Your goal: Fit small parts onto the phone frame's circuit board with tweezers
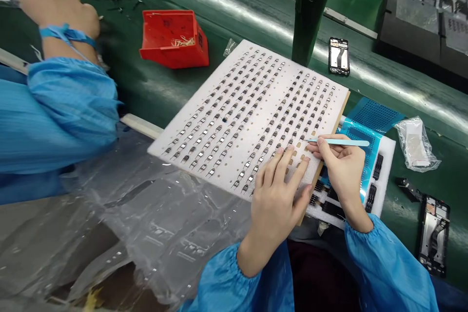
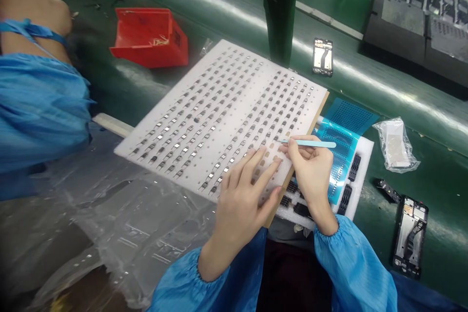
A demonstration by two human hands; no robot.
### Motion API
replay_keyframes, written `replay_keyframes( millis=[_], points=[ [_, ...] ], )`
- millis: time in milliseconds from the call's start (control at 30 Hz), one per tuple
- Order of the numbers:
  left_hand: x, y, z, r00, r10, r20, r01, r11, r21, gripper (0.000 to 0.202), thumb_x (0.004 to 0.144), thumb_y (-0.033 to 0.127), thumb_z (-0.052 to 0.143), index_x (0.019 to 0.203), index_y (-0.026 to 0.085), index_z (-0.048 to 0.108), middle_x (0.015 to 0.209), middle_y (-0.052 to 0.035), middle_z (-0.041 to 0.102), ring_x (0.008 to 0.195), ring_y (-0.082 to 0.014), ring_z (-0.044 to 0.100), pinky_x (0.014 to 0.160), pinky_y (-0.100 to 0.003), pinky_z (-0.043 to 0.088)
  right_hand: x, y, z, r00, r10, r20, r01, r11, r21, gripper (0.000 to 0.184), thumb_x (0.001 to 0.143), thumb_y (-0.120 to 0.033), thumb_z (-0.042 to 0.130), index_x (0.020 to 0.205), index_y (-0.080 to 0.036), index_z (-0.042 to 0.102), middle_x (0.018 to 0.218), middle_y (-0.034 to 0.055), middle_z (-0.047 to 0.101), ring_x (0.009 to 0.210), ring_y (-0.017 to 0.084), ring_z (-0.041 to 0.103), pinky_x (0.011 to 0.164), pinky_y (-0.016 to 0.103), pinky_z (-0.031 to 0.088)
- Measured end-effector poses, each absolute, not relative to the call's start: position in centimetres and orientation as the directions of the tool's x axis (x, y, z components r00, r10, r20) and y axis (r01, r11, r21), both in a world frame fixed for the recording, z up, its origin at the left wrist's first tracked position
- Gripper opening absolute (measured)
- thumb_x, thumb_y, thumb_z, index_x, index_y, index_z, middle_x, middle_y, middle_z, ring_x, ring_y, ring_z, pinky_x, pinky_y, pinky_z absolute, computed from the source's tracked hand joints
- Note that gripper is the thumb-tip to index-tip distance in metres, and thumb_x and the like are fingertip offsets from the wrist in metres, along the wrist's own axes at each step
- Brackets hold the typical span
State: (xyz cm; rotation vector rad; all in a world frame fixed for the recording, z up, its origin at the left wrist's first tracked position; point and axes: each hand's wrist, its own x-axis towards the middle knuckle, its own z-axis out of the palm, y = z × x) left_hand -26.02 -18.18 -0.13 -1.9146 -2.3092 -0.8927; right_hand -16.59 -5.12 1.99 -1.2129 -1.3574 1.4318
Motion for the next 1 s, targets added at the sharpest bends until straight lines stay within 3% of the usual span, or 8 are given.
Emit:
replay_keyframes(
  millis=[100,167,267,367,467,600,1000],
  points=[
    [-26.2,-18.4,0.0,-0.255,0.9,0.354,0.885,0.07,0.46,0.041,0.108,0.028,0.063,0.148,0.019,0.067,0.165,-0.0198,0.057,0.155,-0.0403,0.052,0.121,-0.059,0.048,-16.3,-5.1,1.9,-0.219,0.969,-0.114,0.025,-0.111,-0.994,0.038,0.086,-0.048,0.093,0.094,-0.015,0.077,0.087,0.0097,0.083,0.086,0.029,0.086,0.076,0.035,0.075],
    [-26.6,-18.6,0.6,-0.291,0.899,0.328,0.809,0.048,0.586,0.039,0.109,0.024,0.063,0.148,0.021,0.066,0.164,-0.0166,0.059,0.155,-0.0367,0.053,0.124,-0.057,0.048,-15.8,-5.3,2.2,-0.234,0.966,-0.112,-0.004,-0.116,-0.993,0.037,0.086,-0.047,0.094,0.094,-0.015,0.079,0.09,0.0106,0.084,0.086,0.03,0.086,0.074,0.034,0.075],
    [-27.3,-19.0,2.0,-0.451,0.848,0.278,0.532,0.006,0.847,0.035,0.109,0.016,0.062,0.142,0.025,0.069,0.15,-0.0079,0.071,0.145,-0.0243,0.064,0.123,-0.042,0.053,-14.4,-6.3,3.0,-0.288,0.95,-0.117,-0.038,-0.133,-0.99,0.029,0.09,-0.043,0.094,0.095,-0.017,0.081,0.095,0.0098,0.085,0.084,0.027,0.087,0.071,0.029,0.074],
    [-27.9,-19.1,3.4,-0.562,0.807,0.18,0.26,-0.035,0.965,0.026,0.107,0.014,0.067,0.127,0.027,0.077,0.127,-0.001,0.081,0.123,-0.0171,0.075,0.11,-0.029,0.06,-12.9,-7.5,4.1,-0.411,0.901,-0.136,-0.066,-0.178,-0.982,0.019,0.093,-0.037,0.092,0.095,-0.02,0.083,0.088,0.0063,0.085,0.08,0.024,0.086,0.068,0.024,0.072],
    [-28.0,-19.0,3.9,-0.543,0.835,0.089,0.114,-0.031,0.993,0.017,0.102,0.015,0.074,0.11,0.027,0.082,0.107,0.0025,0.084,0.102,-0.0146,0.079,0.093,-0.023,0.062,-11.9,-8.7,4.9,-0.492,0.862,-0.121,-0.084,-0.186,-0.979,0.013,0.095,-0.032,0.09,0.097,-0.021,0.084,0.087,0.0062,0.085,0.077,0.024,0.086,0.066,0.024,0.072],
    [-27.6,-19.1,3.7,-0.558,0.828,0.064,0.071,-0.029,0.997,0.014,0.097,0.014,0.08,0.098,0.027,0.084,0.094,0.004,0.083,0.088,-0.0123,0.077,0.081,-0.02,0.06,-11.4,-9.6,5.4,-0.492,0.867,-0.08,-0.1,-0.147,-0.984,0.006,0.097,-0.027,0.087,0.098,-0.022,0.084,0.09,0.0058,0.086,0.079,0.024,0.086,0.069,0.023,0.073],
    [-27.0,-19.4,3.4,-0.449,0.894,0.001,-0.148,-0.075,0.986,0.007,0.098,0.017,0.078,0.095,0.023,0.079,0.094,-0.0018,0.077,0.091,-0.0159,0.077,0.085,-0.025,0.065,-10.1,-10.4,5.1,-0.503,0.862,-0.067,-0.153,-0.165,-0.974,0.001,0.1,-0.025,0.084,0.1,-0.025,0.085,0.092,0.004,0.087,0.081,0.021,0.086,0.071,0.02,0.072]
  ],
)
